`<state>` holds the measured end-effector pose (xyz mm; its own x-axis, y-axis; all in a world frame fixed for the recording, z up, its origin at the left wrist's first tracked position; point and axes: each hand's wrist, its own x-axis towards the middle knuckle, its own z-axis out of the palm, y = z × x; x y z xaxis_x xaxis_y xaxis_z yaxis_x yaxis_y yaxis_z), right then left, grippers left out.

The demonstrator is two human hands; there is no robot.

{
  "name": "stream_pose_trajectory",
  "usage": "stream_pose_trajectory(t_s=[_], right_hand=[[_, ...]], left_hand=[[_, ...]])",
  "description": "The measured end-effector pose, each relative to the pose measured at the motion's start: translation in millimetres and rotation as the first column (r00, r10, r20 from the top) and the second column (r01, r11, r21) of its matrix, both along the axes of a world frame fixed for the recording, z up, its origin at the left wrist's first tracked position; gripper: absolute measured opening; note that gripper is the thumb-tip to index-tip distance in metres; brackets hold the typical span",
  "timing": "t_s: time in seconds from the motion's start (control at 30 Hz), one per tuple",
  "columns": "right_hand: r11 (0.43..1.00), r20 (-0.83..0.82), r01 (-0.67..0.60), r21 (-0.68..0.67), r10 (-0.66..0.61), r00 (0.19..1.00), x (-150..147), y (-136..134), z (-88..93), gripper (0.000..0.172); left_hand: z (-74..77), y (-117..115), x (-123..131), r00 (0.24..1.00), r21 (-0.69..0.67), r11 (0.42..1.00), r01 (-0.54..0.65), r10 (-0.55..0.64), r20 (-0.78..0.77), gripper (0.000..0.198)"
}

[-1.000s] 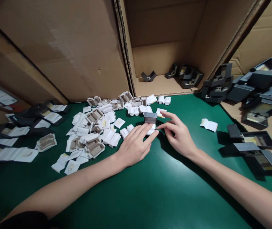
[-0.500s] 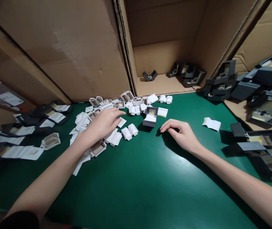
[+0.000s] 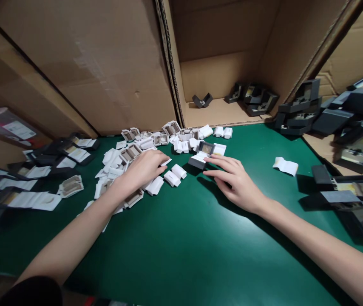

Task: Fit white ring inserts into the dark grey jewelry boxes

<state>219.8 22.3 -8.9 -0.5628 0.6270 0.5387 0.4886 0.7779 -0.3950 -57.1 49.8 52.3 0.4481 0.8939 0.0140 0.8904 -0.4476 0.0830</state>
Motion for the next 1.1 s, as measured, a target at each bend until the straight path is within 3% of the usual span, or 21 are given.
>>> stream_pose_trajectory(t_s=[0.13,0.23,0.33,0.43,0.5,0.63,0.77,0.9,1.0,1.1], right_hand=[[0.998,0.044,-0.069,-0.001,0.069,0.997,-1,-2,-1.0,0.027],[0.996,0.015,-0.064,-0.057,0.065,0.998,-2,-4,1.7,0.024],[0.990,-0.056,-0.075,-0.123,0.069,0.996,-2,-6,5.1,0.023],[0.963,-0.150,-0.063,-0.262,0.023,0.988,0,-7,6.6,0.020],[0.913,-0.221,-0.064,-0.403,-0.029,0.975,1,-6,6.8,0.019],[0.816,-0.291,-0.104,-0.568,-0.081,0.953,2,-4,7.9,0.024],[0.801,-0.293,-0.093,-0.592,-0.106,0.950,0,-3,7.9,0.020],[0.750,-0.363,-0.101,-0.653,-0.193,0.912,-1,-1,4.8,0.020],[0.735,-0.454,-0.153,-0.661,-0.229,0.861,-1,1,1.8,0.020],[0.750,-0.477,-0.179,-0.637,-0.200,0.856,1,2,0.3,0.032]], left_hand=[[3.6,1,2,0.989,0.142,0.989,-0.033,0.012,0.148,0.021],[8.2,-1,8,0.931,0.199,0.978,-0.060,-0.017,0.364,0.019],[7.6,-5,18,0.746,0.005,1.000,0.001,-0.005,0.666,0.016],[-0.5,-11,30,0.518,-0.249,0.949,0.193,0.117,0.848,0.017],[-7.8,-16,37,0.471,-0.302,0.917,0.262,0.151,0.869,0.015],[-19.0,-28,48,0.528,-0.277,0.921,0.275,0.096,0.844,0.011],[-24.6,-36,55,0.595,-0.173,0.952,0.253,-0.012,0.804,0.010],[-30.9,-38,57,0.673,0.043,0.973,0.228,-0.189,0.715,0.009],[-38.6,-38,55,0.763,0.173,0.964,0.203,-0.266,0.589,0.015],[-46.2,-37,54,0.819,0.207,0.949,0.240,-0.312,0.481,0.014]])
